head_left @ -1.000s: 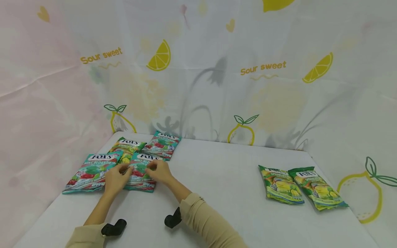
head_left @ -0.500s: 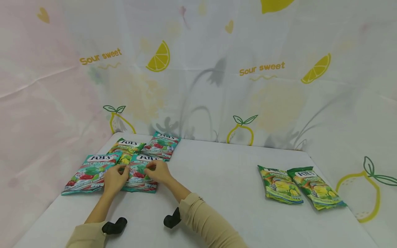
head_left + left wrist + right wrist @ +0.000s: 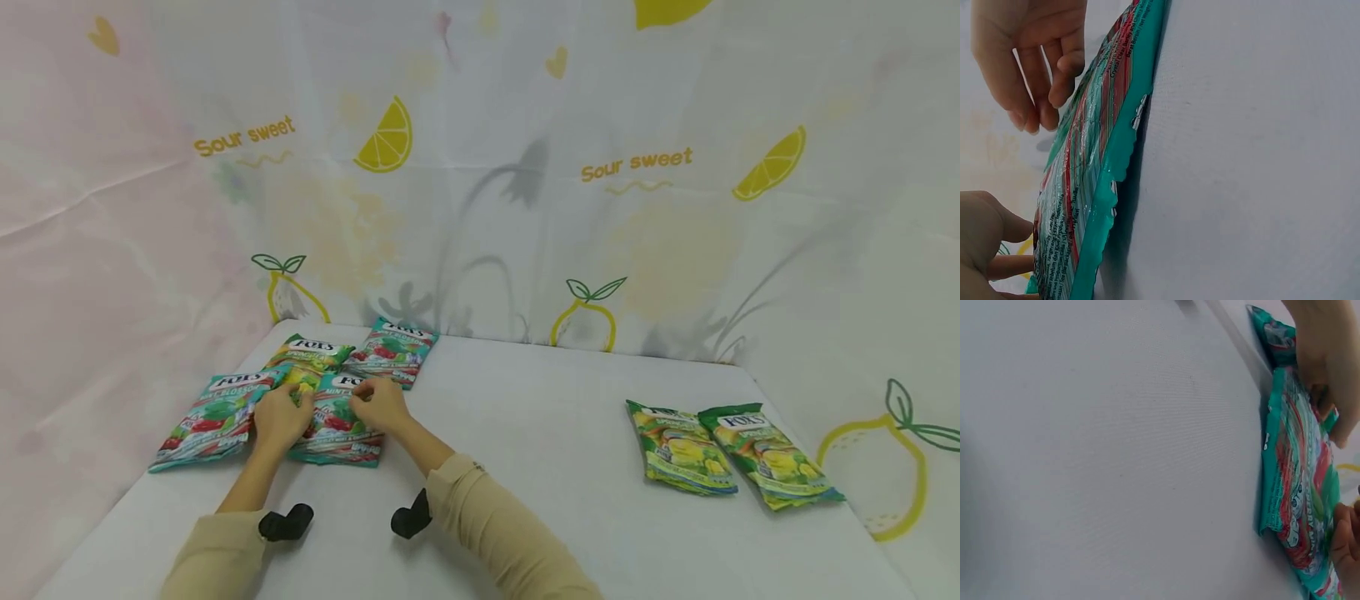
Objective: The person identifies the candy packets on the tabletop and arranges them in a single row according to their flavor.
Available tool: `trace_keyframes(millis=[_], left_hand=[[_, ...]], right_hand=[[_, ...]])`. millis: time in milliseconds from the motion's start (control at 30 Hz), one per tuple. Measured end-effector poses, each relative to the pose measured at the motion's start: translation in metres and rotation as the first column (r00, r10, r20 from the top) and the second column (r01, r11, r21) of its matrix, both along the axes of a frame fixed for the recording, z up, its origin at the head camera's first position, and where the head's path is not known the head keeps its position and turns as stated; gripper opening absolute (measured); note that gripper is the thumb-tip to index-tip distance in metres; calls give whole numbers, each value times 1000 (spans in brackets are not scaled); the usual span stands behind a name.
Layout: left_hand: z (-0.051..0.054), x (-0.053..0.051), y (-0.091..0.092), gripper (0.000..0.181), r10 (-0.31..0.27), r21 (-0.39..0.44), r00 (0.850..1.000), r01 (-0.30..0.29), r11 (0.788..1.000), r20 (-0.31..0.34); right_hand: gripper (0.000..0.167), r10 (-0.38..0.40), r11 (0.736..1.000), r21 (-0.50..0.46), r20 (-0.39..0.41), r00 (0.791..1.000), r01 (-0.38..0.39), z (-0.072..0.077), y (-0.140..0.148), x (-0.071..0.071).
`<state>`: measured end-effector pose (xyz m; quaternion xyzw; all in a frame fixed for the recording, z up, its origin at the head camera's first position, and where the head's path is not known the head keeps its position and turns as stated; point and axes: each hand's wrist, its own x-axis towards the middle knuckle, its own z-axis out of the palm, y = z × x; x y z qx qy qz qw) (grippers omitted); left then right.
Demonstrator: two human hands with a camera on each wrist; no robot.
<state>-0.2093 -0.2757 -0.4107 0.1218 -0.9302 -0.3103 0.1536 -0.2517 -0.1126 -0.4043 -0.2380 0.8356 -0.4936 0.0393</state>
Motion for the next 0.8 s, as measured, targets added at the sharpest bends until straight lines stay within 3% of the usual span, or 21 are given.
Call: trace_keyframes(millis=[133, 267, 500, 667, 800], left_hand=[[2, -5, 2, 46, 2, -60, 1000, -1, 998, 12], [4, -8, 1, 49, -13, -74, 996, 20, 997, 92], [5, -13, -4, 55, 12, -12, 978, -10, 1000, 210], [7, -15, -9, 57, 3, -10, 969, -1, 1000, 248], [10, -14, -14, 57, 4, -34, 966, 6, 999, 260]], right_hand=[[15, 9, 999, 46, -63, 998, -6, 9, -3, -3], [16, 6, 995, 103, -79, 997, 2, 12, -8, -5], [26, 10, 979, 205, -78, 997, 6, 11, -13, -8], [30, 42, 955, 297, -131, 991, -2, 11, -10, -11], [31, 61, 919, 394, -187, 980, 18, 10, -9, -13]])
